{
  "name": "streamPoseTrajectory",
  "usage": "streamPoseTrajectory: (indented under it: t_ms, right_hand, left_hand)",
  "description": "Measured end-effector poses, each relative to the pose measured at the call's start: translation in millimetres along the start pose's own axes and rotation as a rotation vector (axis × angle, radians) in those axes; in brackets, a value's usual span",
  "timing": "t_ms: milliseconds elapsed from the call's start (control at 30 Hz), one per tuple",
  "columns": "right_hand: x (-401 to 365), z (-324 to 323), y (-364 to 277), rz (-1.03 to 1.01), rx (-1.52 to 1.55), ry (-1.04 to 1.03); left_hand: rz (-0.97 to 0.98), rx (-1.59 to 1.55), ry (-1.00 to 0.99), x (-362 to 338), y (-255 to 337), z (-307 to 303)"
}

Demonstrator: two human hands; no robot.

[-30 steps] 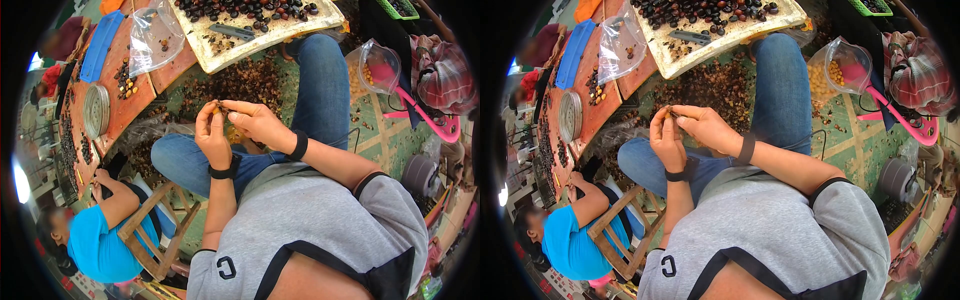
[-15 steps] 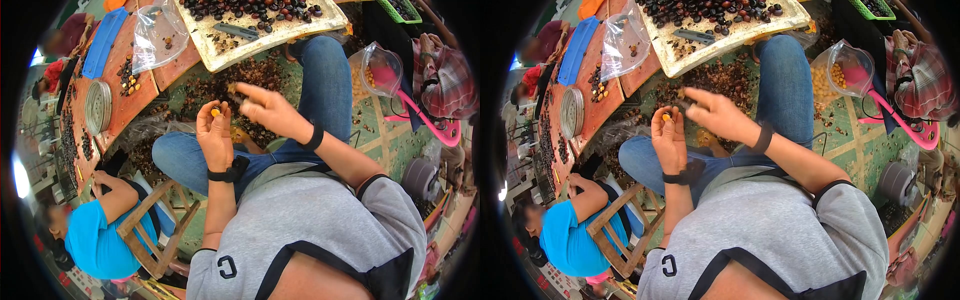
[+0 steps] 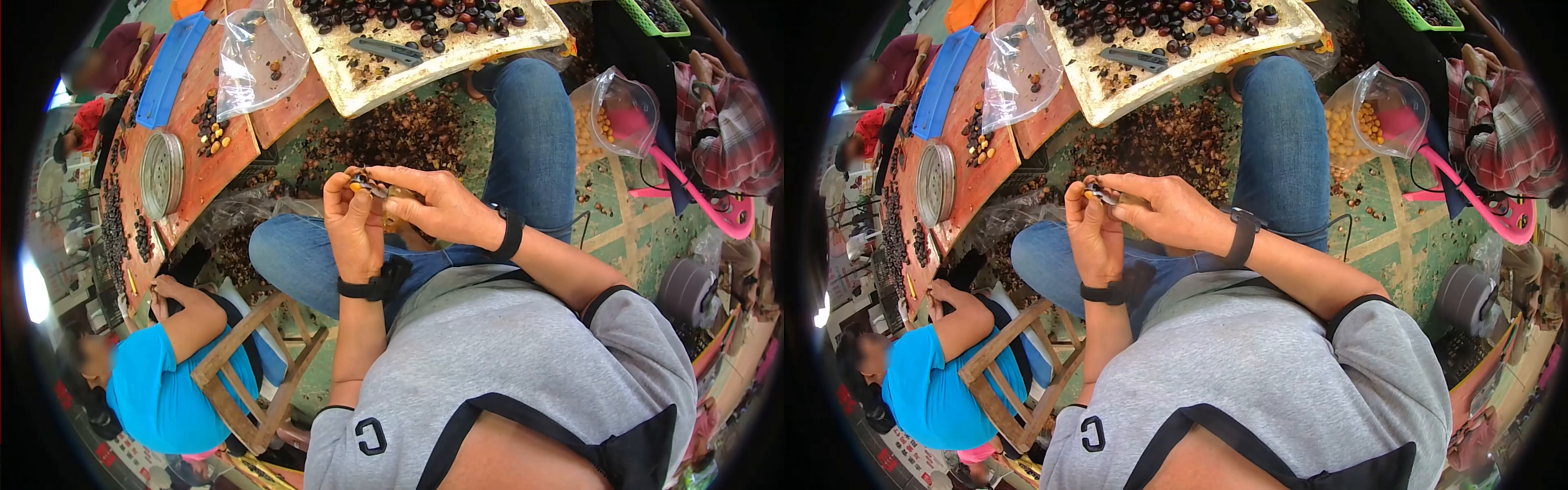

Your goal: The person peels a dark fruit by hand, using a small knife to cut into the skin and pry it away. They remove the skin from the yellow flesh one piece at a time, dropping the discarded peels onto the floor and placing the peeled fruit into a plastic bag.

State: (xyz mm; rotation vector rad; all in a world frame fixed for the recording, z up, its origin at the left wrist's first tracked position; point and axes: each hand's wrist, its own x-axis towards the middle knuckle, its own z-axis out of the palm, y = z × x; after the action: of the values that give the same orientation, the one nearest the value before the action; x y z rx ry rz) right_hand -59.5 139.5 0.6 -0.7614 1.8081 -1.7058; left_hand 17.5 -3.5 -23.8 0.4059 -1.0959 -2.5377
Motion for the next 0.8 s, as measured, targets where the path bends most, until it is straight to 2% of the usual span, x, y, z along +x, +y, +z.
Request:
streamPoseTrajectory:
  t_ms: [67, 133, 167, 233, 367, 667, 800]
  right_hand:
    - [1.4, 3.8, 8.6, -0.012, 0.016, 0.029]
    - [5.2, 8.0, 13.4, -0.172, 0.025, 0.155]
    - [3.5, 6.3, 14.4, -0.172, 0.025, 0.156]
    - [0.0, -1.1, 1.9, 0.118, 0.195, -0.022]
    - [-2.5, -6.2, -10.0, 0.161, 0.208, -0.119]
    - [1.7, -11.4, -10.5, -0.023, -0.046, -0.116]
    - [1.2, -6.7, -7.8, -0.149, -0.15, -0.031]
  left_hand:
    - [0.025, 0.031, 0.02, -0.7, -2.7, -0.4]
    - [0.053, 0.111, 0.033, -2.3, -4.1, 3.6]
    - [0.052, 0.112, 0.032, -1.9, -3.8, 3.5]
    - [0.041, 0.043, 0.015, -1.1, -3.0, 2.5]
    - [0.005, -0.031, -0.047, 0.7, 0.6, 3.1]
    - [0.009, -0.051, -0.078, 0.4, -0.2, 1.7]
    - [0.021, -0.052, -0.06, -0.5, -1.4, 2.0]
